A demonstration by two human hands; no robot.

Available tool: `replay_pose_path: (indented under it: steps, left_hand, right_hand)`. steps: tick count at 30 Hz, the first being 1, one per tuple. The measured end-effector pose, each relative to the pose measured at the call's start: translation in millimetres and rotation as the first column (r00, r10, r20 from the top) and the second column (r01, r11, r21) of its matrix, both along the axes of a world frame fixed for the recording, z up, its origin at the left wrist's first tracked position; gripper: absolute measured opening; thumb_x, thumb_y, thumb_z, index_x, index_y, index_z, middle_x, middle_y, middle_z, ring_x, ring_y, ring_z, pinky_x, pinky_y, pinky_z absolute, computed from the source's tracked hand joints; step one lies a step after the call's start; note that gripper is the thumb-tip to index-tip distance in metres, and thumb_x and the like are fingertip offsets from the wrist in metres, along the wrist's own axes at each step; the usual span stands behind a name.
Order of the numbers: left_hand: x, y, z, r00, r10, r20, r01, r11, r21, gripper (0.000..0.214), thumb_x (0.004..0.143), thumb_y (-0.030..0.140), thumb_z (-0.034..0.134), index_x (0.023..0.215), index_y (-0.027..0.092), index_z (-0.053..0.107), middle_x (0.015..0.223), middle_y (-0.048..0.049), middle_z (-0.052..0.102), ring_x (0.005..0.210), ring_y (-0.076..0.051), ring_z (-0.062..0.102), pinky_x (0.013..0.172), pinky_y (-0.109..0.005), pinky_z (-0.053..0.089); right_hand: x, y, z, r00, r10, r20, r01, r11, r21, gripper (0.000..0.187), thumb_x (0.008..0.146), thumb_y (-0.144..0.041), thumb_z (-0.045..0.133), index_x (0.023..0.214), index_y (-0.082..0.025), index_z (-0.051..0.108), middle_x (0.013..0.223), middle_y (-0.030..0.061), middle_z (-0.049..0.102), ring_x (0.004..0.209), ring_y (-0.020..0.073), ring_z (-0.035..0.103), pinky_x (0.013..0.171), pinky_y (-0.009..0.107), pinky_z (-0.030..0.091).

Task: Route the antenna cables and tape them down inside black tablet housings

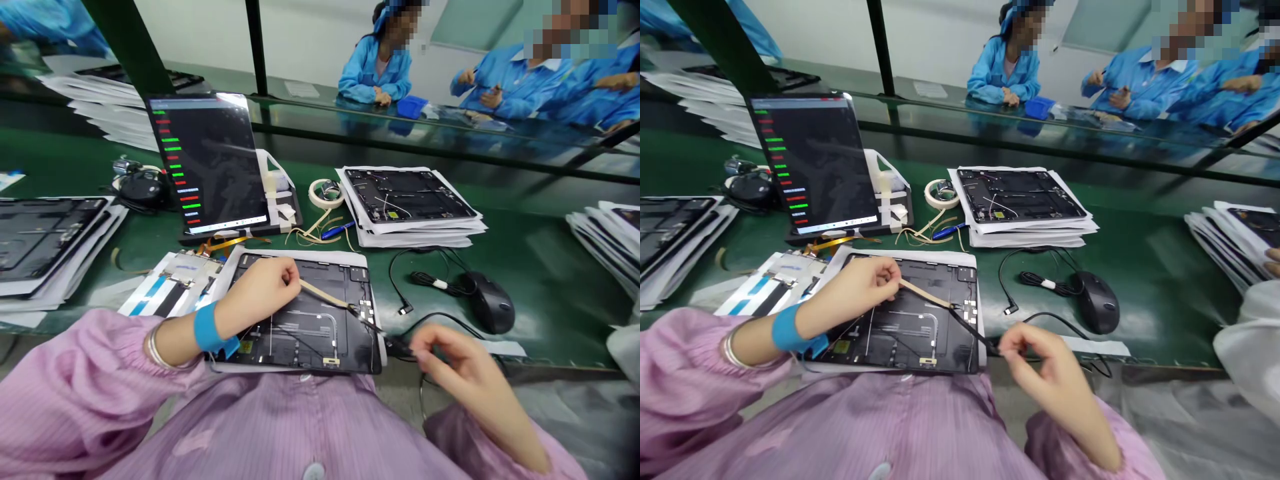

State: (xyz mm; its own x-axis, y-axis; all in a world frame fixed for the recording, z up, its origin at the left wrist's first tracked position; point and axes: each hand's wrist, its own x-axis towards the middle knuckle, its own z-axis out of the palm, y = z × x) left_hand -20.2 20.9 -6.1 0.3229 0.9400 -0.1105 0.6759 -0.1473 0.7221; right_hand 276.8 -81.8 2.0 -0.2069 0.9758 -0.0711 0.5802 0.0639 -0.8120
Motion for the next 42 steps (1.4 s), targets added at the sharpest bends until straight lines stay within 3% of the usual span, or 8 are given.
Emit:
replay_pose_path:
  steps: [6, 9, 14, 19, 22, 26, 32, 42]
  left_hand:
    - [3.1, 9.4, 17.3, 0.989, 0.014, 0.149, -0.005, 0.998, -0.055, 0.010, 0.077, 0.024, 0.049, 0.078, 0.017, 0.057, 0.073, -0.0019, 0.067, 0.058, -0.014, 0.064, 0.048, -0.021, 0.045]
    - [13.2, 32.8, 30.5, 0.948, 0.081, 0.309, -0.062, 0.996, -0.072, 0.016, 0.081, 0.032, 0.050, 0.082, 0.017, 0.056, 0.079, -0.0029, 0.067, 0.055, -0.011, 0.062, 0.041, -0.018, 0.041]
    - [14.0, 79.6, 24.4, 0.975, 0.158, 0.159, -0.155, 0.987, -0.028, 0.017, 0.077, 0.029, 0.056, 0.069, 0.014, 0.059, 0.061, -0.0031, 0.063, 0.043, -0.010, 0.052, 0.039, -0.020, 0.035]
    - [6.2, 53.7, 25.4, 0.981, 0.189, 0.052, -0.195, 0.972, 0.131, 0.024, 0.081, 0.038, 0.055, 0.085, 0.015, 0.061, 0.070, -0.0054, 0.065, 0.059, -0.016, 0.060, 0.052, -0.024, 0.041]
    - [12.5, 21.6, 30.4, 0.989, -0.019, 0.149, 0.053, 0.972, -0.228, 0.039, 0.085, 0.053, 0.045, 0.092, 0.017, 0.056, 0.072, -0.0042, 0.066, 0.058, -0.017, 0.063, 0.048, -0.024, 0.044]
    - [15.8, 5.4, 25.8, 0.933, -0.131, 0.335, 0.319, 0.732, -0.602, 0.036, 0.079, 0.042, 0.057, 0.104, 0.018, 0.049, 0.073, -0.0011, 0.066, 0.065, -0.018, 0.068, 0.051, -0.025, 0.051]
    - [-4.7, 19.2, 17.8, 0.969, -0.165, 0.185, 0.243, 0.776, -0.582, 0.033, 0.068, 0.020, 0.054, 0.101, 0.018, 0.053, 0.069, 0.0012, 0.067, 0.055, -0.016, 0.065, 0.050, -0.024, 0.050]
    - [-18.3, 14.8, 11.4, 0.926, -0.304, -0.224, 0.260, 0.944, -0.205, 0.019, 0.079, 0.026, 0.049, 0.093, 0.024, 0.063, 0.072, 0.0011, 0.067, 0.065, -0.017, 0.061, 0.056, -0.025, 0.040]
  right_hand:
    - [44.4, -21.9, 0.0, 0.982, -0.185, -0.036, 0.177, 0.971, -0.162, 0.019, 0.081, -0.034, 0.057, 0.068, -0.020, 0.054, 0.064, -0.0016, 0.048, 0.057, 0.0117, 0.044, 0.049, 0.022, 0.035]
    - [36.3, -18.6, -0.4, 0.984, -0.164, -0.065, 0.150, 0.971, -0.185, 0.020, 0.081, -0.036, 0.058, 0.068, -0.020, 0.055, 0.064, -0.0011, 0.049, 0.058, 0.0118, 0.045, 0.050, 0.023, 0.036]
    - [16.2, -5.7, 8.8, 0.995, -0.086, -0.051, 0.081, 0.993, -0.087, 0.018, 0.081, -0.034, 0.058, 0.070, -0.020, 0.058, 0.066, 0.0008, 0.055, 0.059, 0.0132, 0.050, 0.049, 0.023, 0.039]
    - [-26.8, 8.6, 21.6, 0.995, 0.054, -0.081, -0.050, 0.998, 0.043, 0.012, 0.084, -0.027, 0.057, 0.076, -0.021, 0.062, 0.067, 0.0012, 0.062, 0.061, 0.0138, 0.057, 0.053, 0.023, 0.045]
    - [-63.8, 20.7, 21.8, 0.987, 0.108, -0.120, -0.102, 0.993, 0.051, 0.010, 0.085, -0.026, 0.056, 0.085, -0.021, 0.065, 0.073, 0.0014, 0.066, 0.065, 0.0137, 0.061, 0.059, 0.024, 0.049]
    - [-85.7, 33.7, 15.6, 0.952, 0.246, -0.182, -0.234, 0.969, 0.083, 0.022, 0.086, -0.028, 0.058, 0.108, -0.024, 0.063, 0.088, 0.0006, 0.070, 0.075, 0.0132, 0.064, 0.069, 0.025, 0.051]
    - [-59.8, 36.3, -12.3, 1.000, 0.008, -0.027, -0.003, 0.988, 0.154, 0.021, 0.090, -0.031, 0.054, 0.108, -0.023, 0.062, 0.091, 0.0031, 0.069, 0.080, 0.0159, 0.064, 0.074, 0.030, 0.052]
    - [-57.4, 22.7, -54.7, 0.930, -0.028, 0.366, -0.139, 0.895, 0.424, 0.027, 0.086, -0.021, 0.057, 0.112, -0.020, 0.059, 0.114, 0.0104, 0.062, 0.105, 0.0246, 0.056, 0.089, 0.044, 0.045]
